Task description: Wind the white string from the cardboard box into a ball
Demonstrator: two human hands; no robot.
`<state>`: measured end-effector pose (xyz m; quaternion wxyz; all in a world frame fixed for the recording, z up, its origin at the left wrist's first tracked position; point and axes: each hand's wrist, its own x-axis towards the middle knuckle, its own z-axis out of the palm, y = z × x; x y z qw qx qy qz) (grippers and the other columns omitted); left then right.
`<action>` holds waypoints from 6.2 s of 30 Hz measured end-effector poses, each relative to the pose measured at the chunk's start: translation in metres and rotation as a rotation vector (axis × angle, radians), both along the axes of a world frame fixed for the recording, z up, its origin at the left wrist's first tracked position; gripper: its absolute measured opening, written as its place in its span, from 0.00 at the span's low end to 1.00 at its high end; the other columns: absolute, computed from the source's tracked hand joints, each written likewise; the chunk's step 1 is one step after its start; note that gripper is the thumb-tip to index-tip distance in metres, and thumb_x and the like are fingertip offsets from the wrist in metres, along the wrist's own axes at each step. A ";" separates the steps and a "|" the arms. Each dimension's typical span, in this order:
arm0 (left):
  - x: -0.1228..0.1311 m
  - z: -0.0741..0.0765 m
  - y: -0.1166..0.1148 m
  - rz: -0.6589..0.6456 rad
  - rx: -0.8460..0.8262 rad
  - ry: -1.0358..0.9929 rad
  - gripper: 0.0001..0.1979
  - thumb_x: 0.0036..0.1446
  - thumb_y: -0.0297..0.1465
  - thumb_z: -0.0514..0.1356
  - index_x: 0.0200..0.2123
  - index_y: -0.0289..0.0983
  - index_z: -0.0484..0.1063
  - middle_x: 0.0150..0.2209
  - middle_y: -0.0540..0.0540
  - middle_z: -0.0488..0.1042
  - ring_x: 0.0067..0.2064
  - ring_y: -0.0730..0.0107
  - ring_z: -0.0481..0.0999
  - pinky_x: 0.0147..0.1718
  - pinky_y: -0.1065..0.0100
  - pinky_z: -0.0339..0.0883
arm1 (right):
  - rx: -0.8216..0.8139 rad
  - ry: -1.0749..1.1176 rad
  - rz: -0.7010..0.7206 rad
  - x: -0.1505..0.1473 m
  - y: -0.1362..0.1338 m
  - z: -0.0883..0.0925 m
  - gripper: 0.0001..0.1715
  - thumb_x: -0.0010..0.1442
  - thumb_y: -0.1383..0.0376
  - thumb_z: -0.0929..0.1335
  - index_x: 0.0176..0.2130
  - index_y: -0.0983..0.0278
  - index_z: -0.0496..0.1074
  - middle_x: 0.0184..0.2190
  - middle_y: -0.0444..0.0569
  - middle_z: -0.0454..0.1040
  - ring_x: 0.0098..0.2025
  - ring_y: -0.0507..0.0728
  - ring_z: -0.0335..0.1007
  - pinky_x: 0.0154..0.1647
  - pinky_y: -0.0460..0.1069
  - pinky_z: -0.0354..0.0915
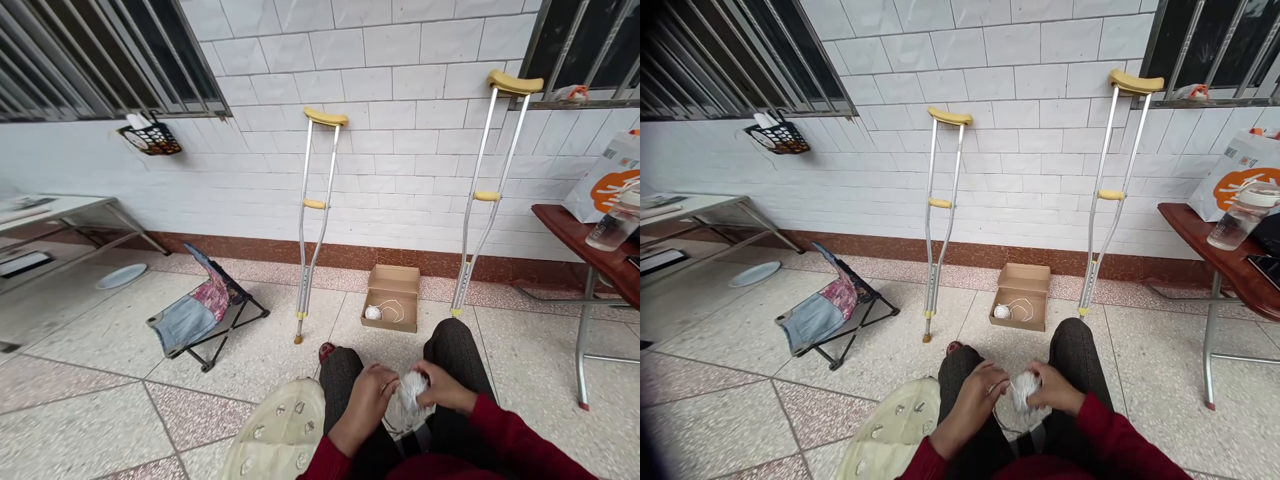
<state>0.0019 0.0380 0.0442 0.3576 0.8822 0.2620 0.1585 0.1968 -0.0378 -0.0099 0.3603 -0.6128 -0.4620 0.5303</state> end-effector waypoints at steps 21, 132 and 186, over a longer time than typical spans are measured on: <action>0.006 0.010 0.005 -0.072 0.001 0.010 0.16 0.63 0.30 0.53 0.23 0.37 0.69 0.24 0.52 0.71 0.30 0.72 0.70 0.54 0.64 0.55 | 0.180 -0.097 -0.099 0.004 0.005 0.007 0.28 0.36 0.72 0.73 0.40 0.63 0.70 0.35 0.43 0.70 0.35 0.54 0.66 0.35 0.48 0.65; 0.097 -0.060 0.128 0.215 -0.239 0.059 0.33 0.42 0.30 0.69 0.54 0.37 0.68 0.47 0.39 0.76 0.48 0.49 0.75 0.47 0.61 0.65 | 0.020 0.184 -0.340 0.028 0.041 -0.006 0.18 0.51 0.51 0.70 0.28 0.64 0.70 0.18 0.39 0.66 0.14 0.46 0.53 0.14 0.43 0.47; -0.020 -0.105 0.073 0.437 -0.097 0.049 0.13 0.63 0.32 0.52 0.32 0.41 0.76 0.33 0.43 0.76 0.40 0.58 0.73 0.44 0.62 0.63 | -0.323 -0.442 0.361 -0.078 0.059 -0.186 0.08 0.58 0.63 0.71 0.40 0.63 0.73 0.41 0.49 0.74 0.40 0.56 0.73 0.41 0.54 0.71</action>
